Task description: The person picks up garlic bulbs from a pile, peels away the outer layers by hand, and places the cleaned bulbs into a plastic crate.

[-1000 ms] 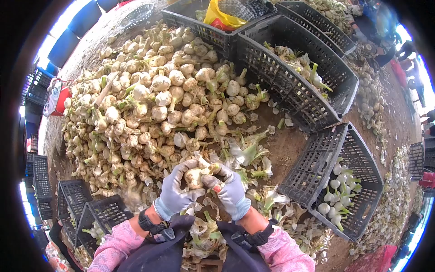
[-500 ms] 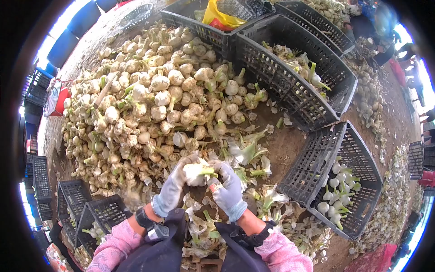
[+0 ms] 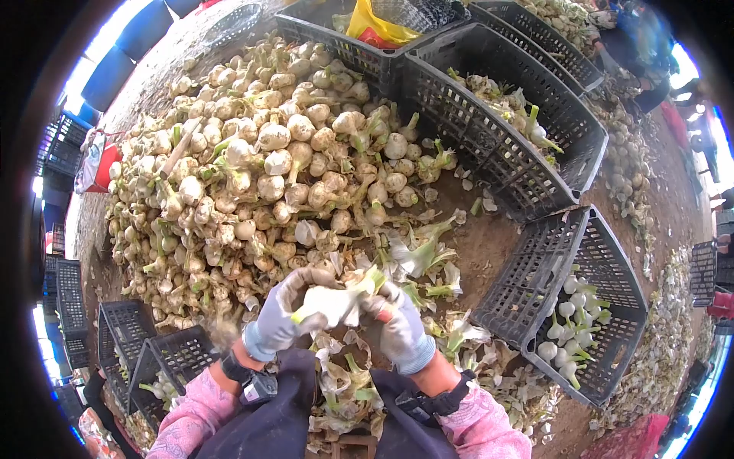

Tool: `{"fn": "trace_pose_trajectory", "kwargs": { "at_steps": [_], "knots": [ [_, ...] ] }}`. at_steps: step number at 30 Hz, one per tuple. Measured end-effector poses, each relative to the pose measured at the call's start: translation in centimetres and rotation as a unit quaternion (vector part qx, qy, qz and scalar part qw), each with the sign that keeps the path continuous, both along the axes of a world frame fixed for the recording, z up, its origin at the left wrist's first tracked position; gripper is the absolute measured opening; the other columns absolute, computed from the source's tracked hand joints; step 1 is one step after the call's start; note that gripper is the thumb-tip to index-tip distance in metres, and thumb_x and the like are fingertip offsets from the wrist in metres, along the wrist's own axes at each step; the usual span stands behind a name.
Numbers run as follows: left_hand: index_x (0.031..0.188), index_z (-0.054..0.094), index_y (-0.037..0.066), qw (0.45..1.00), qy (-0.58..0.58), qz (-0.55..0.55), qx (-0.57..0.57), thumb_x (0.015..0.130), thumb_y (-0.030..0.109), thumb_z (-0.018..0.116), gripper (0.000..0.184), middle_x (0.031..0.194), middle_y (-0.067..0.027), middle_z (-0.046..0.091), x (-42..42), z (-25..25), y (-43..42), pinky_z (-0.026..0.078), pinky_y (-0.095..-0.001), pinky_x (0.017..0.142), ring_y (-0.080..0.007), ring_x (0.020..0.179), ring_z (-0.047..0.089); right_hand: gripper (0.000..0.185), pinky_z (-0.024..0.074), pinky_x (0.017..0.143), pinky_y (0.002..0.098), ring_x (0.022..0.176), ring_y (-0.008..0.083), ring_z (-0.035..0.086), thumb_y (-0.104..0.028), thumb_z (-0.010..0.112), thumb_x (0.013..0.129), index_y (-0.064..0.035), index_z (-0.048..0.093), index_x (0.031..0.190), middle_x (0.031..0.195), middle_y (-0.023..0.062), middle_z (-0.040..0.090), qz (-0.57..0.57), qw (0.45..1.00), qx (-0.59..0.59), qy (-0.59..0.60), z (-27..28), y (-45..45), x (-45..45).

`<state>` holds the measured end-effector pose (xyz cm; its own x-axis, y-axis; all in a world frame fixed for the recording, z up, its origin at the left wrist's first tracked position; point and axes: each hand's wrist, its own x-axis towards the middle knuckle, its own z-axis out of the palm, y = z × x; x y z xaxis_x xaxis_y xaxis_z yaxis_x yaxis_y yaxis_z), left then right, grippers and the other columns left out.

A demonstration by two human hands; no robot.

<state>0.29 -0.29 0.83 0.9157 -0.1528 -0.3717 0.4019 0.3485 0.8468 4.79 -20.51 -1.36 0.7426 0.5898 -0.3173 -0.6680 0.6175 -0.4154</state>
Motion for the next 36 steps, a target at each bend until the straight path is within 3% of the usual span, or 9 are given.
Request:
{"fn": "trace_pose_trajectory", "kwargs": {
  "at_steps": [3, 5, 7, 11, 20, 23, 26, 31, 36],
  "knots": [
    [0.122, 0.053, 0.001, 0.996, -0.016, -0.059, -0.062, 0.07, 0.012, 0.086, 0.063, 0.117, -0.0084, 0.061, -0.4, 1.9, 0.1, 0.049, -0.0298, 0.093, -0.0154, 0.106, 0.061, 0.024, 0.0538, 0.081, 0.0332, 0.091, 0.0189, 0.064, -0.014, 0.058, 0.095, -0.0031, 0.058, 0.117, 0.108, 0.0057, 0.066, -0.091, 0.99, -0.019, 0.107, -2.6, -1.9, 1.7],
    [0.123, 0.053, 0.001, 0.995, -0.091, -0.01, -0.038, 0.072, 0.009, 0.084, 0.06, 0.116, -0.0075, 0.061, -0.2, 1.2, -0.4, 0.049, -0.0282, 0.092, -0.0129, 0.107, 0.059, 0.048, 0.0524, 0.089, 0.0355, 0.095, 0.0187, 0.063, -0.022, 0.057, 0.097, -0.0027, 0.042, 0.138, 0.11, 0.0058, 0.065, 0.019, 0.874, -0.415, -0.251, -5.1, -3.3, 2.9],
    [0.122, 0.056, 0.003, 0.993, -0.108, 0.05, -0.009, 0.072, 0.008, 0.084, 0.057, 0.12, -0.0084, 0.061, -0.5, 0.1, -1.2, 0.048, -0.0299, 0.094, -0.0152, 0.11, 0.058, 0.064, 0.0496, 0.095, 0.0351, 0.1, 0.0164, 0.061, -0.025, 0.058, 0.096, -0.0023, 0.028, 0.148, 0.117, 0.0071, 0.062, 0.117, 0.84, -0.399, -0.348, -4.5, -4.3, 1.8],
    [0.119, 0.062, 0.003, 0.937, -0.238, 0.032, 0.254, 0.073, 0.011, 0.081, 0.051, 0.122, -0.0117, 0.06, 0.4, 0.7, -2.0, 0.042, -0.0353, 0.101, -0.0242, 0.114, 0.057, 0.078, 0.044, 0.099, 0.03, 0.11, 0.0145, 0.055, -0.024, 0.063, 0.094, -0.0011, 0.016, 0.152, 0.13, 0.0092, 0.053, 0.174, 0.983, 0.023, -0.057, 1.5, -1.2, -0.5],
    [0.097, 0.069, 0.0, 0.905, -0.114, 0.009, 0.41, 0.076, 0.013, 0.071, 0.025, 0.102, -0.0139, 0.065, -0.2, 2.8, -2.3, 0.05, -0.0353, 0.081, -0.0276, 0.09, 0.063, 0.054, 0.0491, 0.086, 0.0309, 0.099, 0.0157, 0.06, -0.031, 0.065, 0.09, -0.0047, 0.051, 0.135, 0.11, 0.0091, 0.066, 0.191, 0.874, -0.332, -0.301, 3.6, -2.0, 0.0],
    [0.103, 0.066, 0.0, 0.822, -0.318, 0.039, 0.47, 0.082, 0.006, 0.064, 0.022, 0.101, -0.0127, 0.06, -0.5, 2.6, -3.8, 0.049, -0.0362, 0.084, -0.0272, 0.096, 0.058, 0.05, 0.0474, 0.089, 0.0344, 0.099, 0.0214, 0.061, -0.028, 0.064, 0.089, 0.0006, 0.052, 0.129, 0.107, 0.0171, 0.066, 0.154, 0.851, -0.395, -0.309, 4.7, -2.0, -0.8],
    [0.096, 0.058, 0.0, 0.787, -0.321, 0.049, 0.525, 0.085, 0.001, 0.057, 0.011, 0.095, -0.0083, 0.057, -0.2, 2.7, -4.7, 0.045, -0.0343, 0.081, -0.0221, 0.089, 0.054, 0.059, 0.0487, 0.081, 0.0264, 0.089, 0.0162, 0.062, -0.025, 0.062, 0.089, 0.003, 0.043, 0.138, 0.104, 0.0135, 0.067, 0.115, 0.874, -0.358, -0.309, 4.6, -1.7, -1.0],
    [0.094, 0.051, 0.0, 0.948, -0.096, 0.102, 0.285, 0.093, 0.008, 0.052, 0.007, 0.087, -0.0055, 0.048, -0.7, 0.9, -3.6, 0.041, -0.0282, 0.077, -0.0159, 0.081, 0.046, 0.064, 0.0474, 0.084, 0.0259, 0.099, 0.0117, 0.058, -0.024, 0.065, 0.091, -0.0013, 0.038, 0.145, 0.116, 0.0058, 0.061, 0.172, 0.957, -0.16, -0.171, 4.0, -2.2, -0.8],
    [0.09, 0.05, 0.001, 0.858, -0.252, 0.068, 0.442, 0.091, 0.009, 0.055, 0.009, 0.086, -0.0091, 0.048, -0.2, 2.9, -5.0, 0.042, -0.0309, 0.076, -0.0212, 0.081, 0.05, 0.069, 0.0419, 0.097, 0.0294, 0.114, 0.016, 0.053, -0.043, 0.066, 0.089, 0.0017, 0.044, 0.137, 0.128, 0.0105, 0.057, 0.149, 0.959, -0.179, -0.161, 3.6, -2.6, -0.4]
  ]
}}
